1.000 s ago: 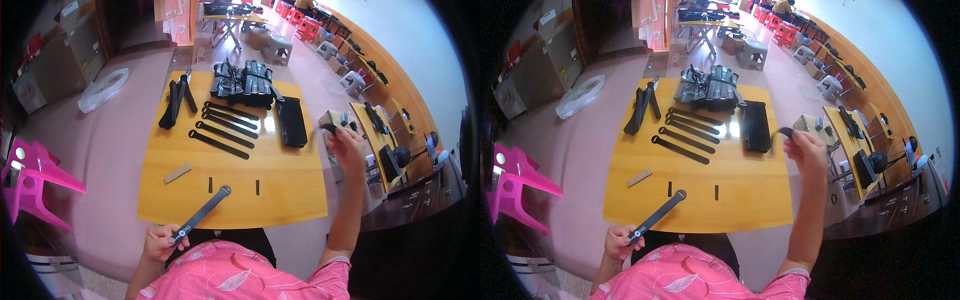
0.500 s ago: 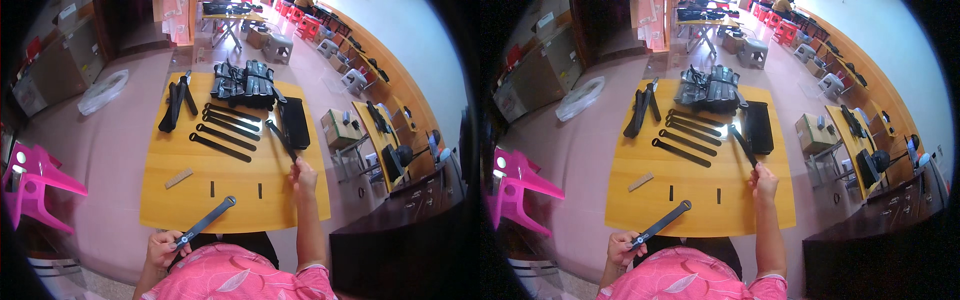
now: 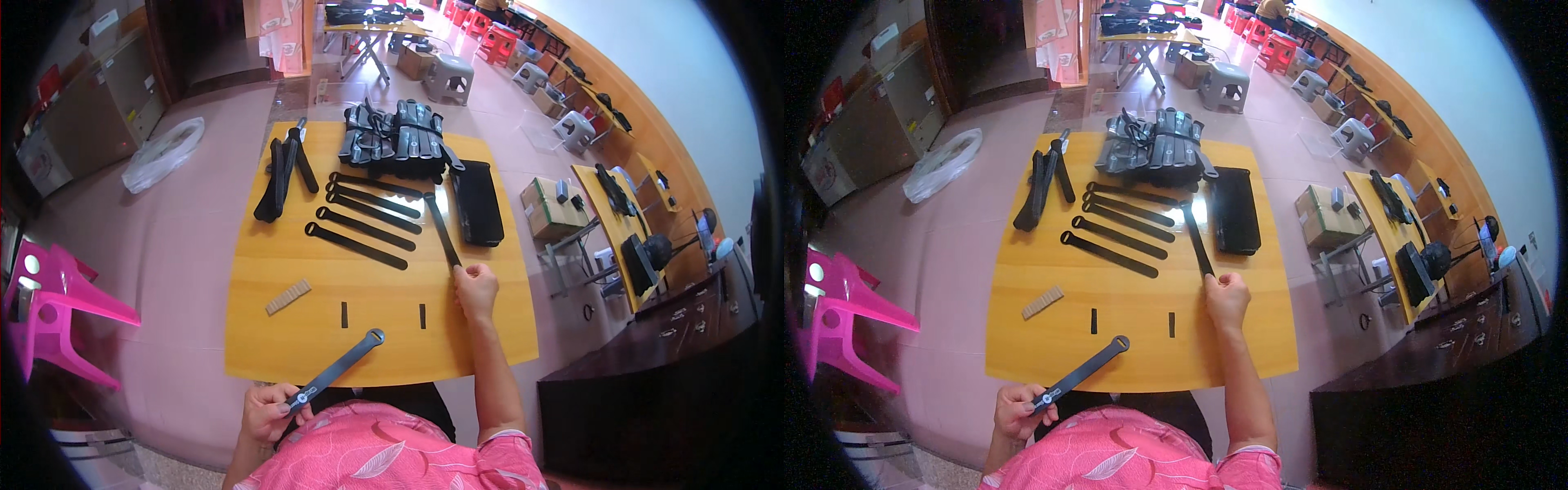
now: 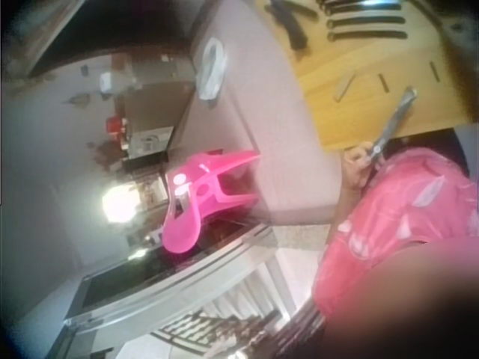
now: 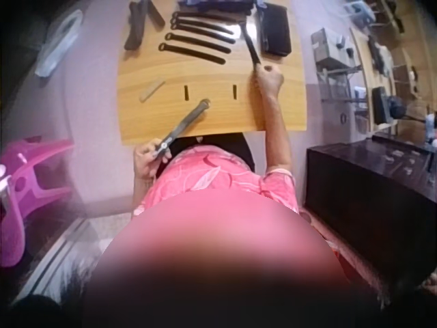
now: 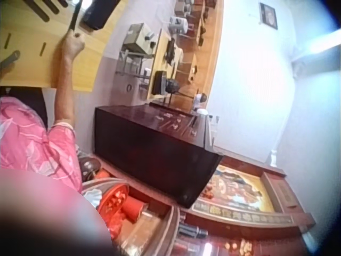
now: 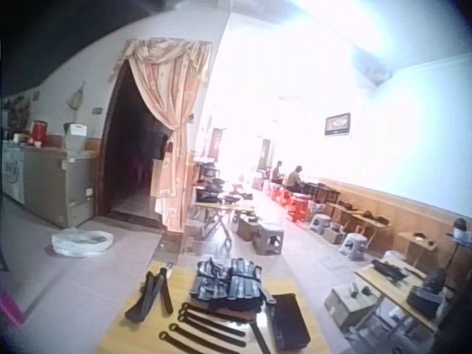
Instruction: Manually attaching and threading black straps into a textile base component on a workshop table.
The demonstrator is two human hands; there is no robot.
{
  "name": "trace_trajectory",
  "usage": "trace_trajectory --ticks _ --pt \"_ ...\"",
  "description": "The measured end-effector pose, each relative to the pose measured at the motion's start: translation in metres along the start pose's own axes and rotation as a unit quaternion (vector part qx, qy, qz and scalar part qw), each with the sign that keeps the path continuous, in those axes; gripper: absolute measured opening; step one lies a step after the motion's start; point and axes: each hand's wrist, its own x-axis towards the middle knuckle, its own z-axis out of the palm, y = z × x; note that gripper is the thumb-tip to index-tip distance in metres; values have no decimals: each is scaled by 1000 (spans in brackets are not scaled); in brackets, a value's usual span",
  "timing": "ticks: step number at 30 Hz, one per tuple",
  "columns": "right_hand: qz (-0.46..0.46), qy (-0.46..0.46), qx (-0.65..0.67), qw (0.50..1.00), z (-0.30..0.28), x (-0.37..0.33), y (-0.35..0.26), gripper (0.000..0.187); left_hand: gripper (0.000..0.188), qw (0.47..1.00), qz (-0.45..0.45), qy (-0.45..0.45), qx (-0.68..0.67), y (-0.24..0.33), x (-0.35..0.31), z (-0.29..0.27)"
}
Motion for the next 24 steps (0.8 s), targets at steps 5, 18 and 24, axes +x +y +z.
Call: trace_trajectory --ticks 5,18,24 --pt "-190 61 -247 948 -5 1 -6 40 17 1000 1 20 2 1 -1 -2" --pt "-232 109 -350 901 8 82 -27 111 13 999 -25 31 0 1 1 2" --pt "-259 120 -330 900 4 130 -21 108 13 999 -16 32 -10 1 6 7"
